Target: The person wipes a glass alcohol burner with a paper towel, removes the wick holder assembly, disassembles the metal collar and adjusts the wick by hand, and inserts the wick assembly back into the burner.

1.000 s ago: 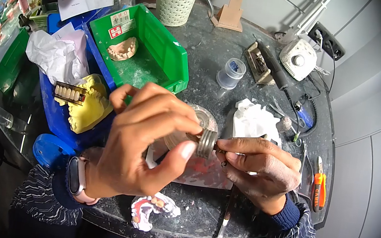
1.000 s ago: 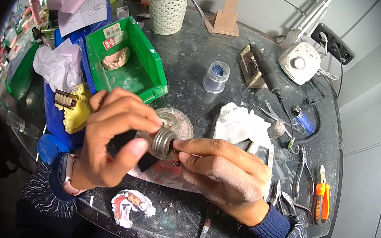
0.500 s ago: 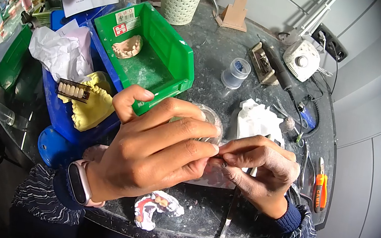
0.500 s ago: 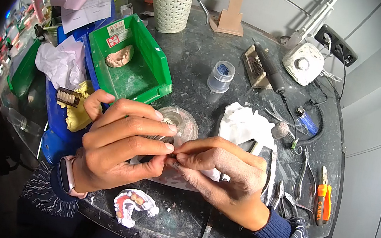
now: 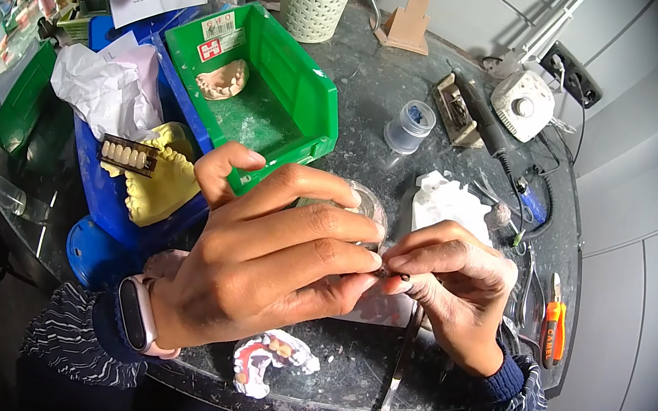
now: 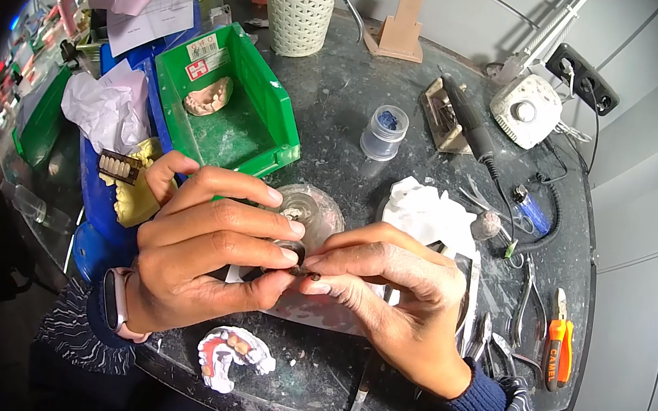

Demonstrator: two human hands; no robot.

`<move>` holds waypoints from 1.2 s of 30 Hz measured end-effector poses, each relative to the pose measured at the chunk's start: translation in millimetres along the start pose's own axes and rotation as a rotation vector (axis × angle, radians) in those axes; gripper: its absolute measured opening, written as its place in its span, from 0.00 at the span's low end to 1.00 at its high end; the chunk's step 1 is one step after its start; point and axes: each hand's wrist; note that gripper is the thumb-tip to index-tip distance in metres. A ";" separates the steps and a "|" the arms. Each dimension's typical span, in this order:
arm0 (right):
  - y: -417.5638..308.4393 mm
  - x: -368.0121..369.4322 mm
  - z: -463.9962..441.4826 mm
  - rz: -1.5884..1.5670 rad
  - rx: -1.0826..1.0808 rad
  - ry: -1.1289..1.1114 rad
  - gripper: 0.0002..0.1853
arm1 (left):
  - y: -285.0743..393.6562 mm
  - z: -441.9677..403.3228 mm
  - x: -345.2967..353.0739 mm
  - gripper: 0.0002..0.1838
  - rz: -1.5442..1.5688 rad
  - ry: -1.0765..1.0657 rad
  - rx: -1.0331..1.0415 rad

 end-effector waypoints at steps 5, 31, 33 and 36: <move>-1.5 4.5 1.5 -0.127 0.105 0.010 0.08 | 0.7 0.2 0.0 0.05 -0.032 -0.002 0.012; -7.9 7.5 -0.1 0.133 -0.122 0.023 0.10 | -1.0 0.3 -1.2 0.09 -0.030 -0.032 0.014; -8.7 4.6 -3.6 0.290 -0.297 -0.007 0.10 | -1.3 0.1 -1.6 0.09 -0.018 -0.036 0.008; -11.7 3.7 -4.4 0.368 -0.347 -0.026 0.11 | -2.7 -1.4 -3.0 0.10 0.009 -0.047 -0.004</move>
Point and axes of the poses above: each hand's wrist, its own z-axis away from the middle knuckle, its own x-axis out of the palm, y = z × x, and after that the axes turned 5 degrees about y, right-handed
